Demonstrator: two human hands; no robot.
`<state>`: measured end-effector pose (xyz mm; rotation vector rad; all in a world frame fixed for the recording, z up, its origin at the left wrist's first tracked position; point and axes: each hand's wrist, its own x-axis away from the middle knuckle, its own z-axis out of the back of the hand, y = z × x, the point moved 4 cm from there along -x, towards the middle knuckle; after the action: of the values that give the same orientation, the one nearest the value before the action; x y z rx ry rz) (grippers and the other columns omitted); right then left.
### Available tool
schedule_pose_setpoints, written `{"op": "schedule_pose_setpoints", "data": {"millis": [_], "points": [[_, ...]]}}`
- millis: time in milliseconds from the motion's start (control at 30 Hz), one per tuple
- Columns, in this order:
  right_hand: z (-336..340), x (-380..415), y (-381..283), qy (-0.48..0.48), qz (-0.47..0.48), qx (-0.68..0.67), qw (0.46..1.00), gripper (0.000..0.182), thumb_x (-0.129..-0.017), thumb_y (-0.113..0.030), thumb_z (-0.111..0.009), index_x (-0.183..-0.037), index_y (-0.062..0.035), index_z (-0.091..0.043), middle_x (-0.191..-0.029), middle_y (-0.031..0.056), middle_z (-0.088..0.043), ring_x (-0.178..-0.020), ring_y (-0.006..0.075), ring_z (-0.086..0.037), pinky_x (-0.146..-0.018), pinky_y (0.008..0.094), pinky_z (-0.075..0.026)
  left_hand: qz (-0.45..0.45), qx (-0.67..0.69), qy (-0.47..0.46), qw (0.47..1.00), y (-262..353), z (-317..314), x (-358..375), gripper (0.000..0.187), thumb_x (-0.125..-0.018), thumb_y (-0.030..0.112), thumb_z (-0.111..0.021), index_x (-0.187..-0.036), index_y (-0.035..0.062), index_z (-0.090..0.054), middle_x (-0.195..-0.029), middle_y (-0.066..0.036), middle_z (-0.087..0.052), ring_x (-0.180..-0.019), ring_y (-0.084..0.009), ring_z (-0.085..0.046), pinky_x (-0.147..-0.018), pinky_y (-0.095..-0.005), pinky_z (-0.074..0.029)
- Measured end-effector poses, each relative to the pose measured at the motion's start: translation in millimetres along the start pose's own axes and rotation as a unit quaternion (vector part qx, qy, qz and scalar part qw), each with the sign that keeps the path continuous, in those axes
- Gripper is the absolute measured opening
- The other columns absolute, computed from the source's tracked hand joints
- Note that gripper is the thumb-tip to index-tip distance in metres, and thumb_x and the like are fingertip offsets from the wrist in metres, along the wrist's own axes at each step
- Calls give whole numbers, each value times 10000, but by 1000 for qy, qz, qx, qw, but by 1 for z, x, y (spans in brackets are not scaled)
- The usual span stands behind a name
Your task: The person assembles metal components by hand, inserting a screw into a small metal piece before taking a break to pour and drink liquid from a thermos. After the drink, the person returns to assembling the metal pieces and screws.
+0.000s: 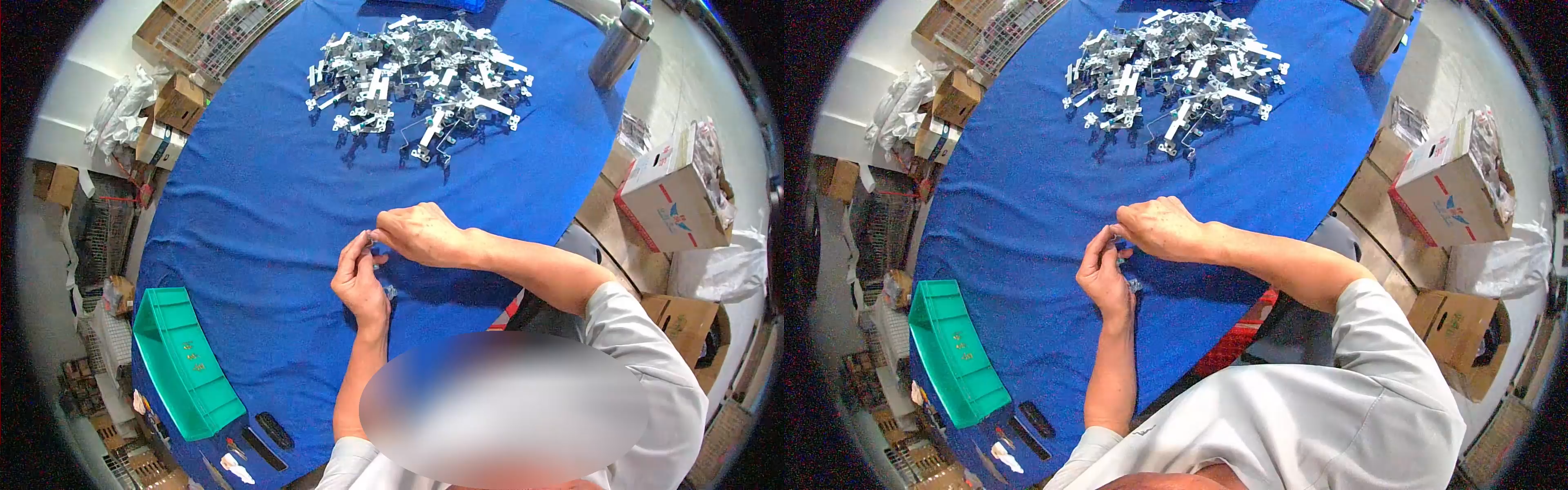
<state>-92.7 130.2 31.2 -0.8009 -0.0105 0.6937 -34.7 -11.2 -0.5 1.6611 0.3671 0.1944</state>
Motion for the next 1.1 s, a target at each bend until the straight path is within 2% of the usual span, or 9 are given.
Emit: {"op": "schedule_pose_setpoints", "data": {"millis": [367,567,633,800,900,967,1033,1067,1100], "points": [[6,1,-4,16,9,-10,1000,184,-937,-224,-584,-928,-47,-535,-841,154,-635,-768,399,-640,-631,510,-489,-11,-4,1,1000,3,0,0,253,-927,-97,-524,-1114,-45,-687,-1101,-125,-683,-938,-169,-666,-692,-269,-583],[17,2,-2,73,39,-38,996,162,-886,-194,-627,-877,-55,-544,-828,154,-597,-743,386,-618,-622,511,-477,-1,13,23,1000,5,3,-2,235,-926,-86,-541,-1103,-46,-690,-1103,-125,-683,-936,-168,-662,-687,-269,-577],[23,0,-4,69,73,49,994,167,-825,-171,-689,-839,-71,-556,-812,126,-542,-758,353,-567,-640,468,-435,0,8,32,999,5,4,-4,229,-927,-75,-549,-1103,-42,-692,-1097,-124,-685,-933,-167,-662,-688,-270,-576],[6,3,-4,-112,118,92,982,171,-797,-201,-707,-825,-90,-581,-824,103,-533,-853,317,-549,-738,456,-411,-2,-10,76,997,12,22,-20,243,-902,-63,-553,-1089,-34,-706,-1089,-118,-694,-901,-174,-668,-701,-273,-572],[8,4,-11,-142,136,102,975,179,-784,-203,-714,-838,-83,-592,-858,108,-571,-884,311,-559,-789,442,-430,-58,-94,96,989,26,69,-37,238,-899,-66,-559,-1068,-20,-721,-1099,-114,-691,-897,-178,-673,-700,-279,-580],[10,3,-14,-153,124,95,976,187,-782,-209,-718,-840,-81,-594,-850,105,-569,-881,307,-557,-791,430,-428,-123,-210,96,965,42,118,-53,248,-936,-63,-524,-1053,10,-729,-1099,-107,-685,-900,-172,-674,-694,-275,-587],[10,3,-13,-166,112,94,975,191,-783,-213,-718,-840,-80,-594,-847,105,-570,-883,305,-558,-789,427,-428,-172,-355,97,914,46,181,-73,309,-865,-89,-507,-1038,28,-735,-1093,-120,-700,-912,-195,-686,-695,-298,-584],[9,2,-12,-174,93,97,975,194,-783,-217,-719,-840,-79,-594,-843,105,-571,-885,303,-559,-788,423,-427,-171,-419,113,885,48,214,-82,331,-814,-84,-505,-1026,24,-736,-1055,-136,-709,-925,-231,-693,-759,-339,-578],[10,1,-12,-173,93,98,976,194,-783,-217,-719,-840,-79,-594,-843,105,-571,-885,303,-559,-788,423,-427,-245,-543,105,796,52,247,-91,328,-794,-66,-506,-1001,29,-741,-1013,-145,-715,-939,-275,-693,-834,-371,-559]]}}
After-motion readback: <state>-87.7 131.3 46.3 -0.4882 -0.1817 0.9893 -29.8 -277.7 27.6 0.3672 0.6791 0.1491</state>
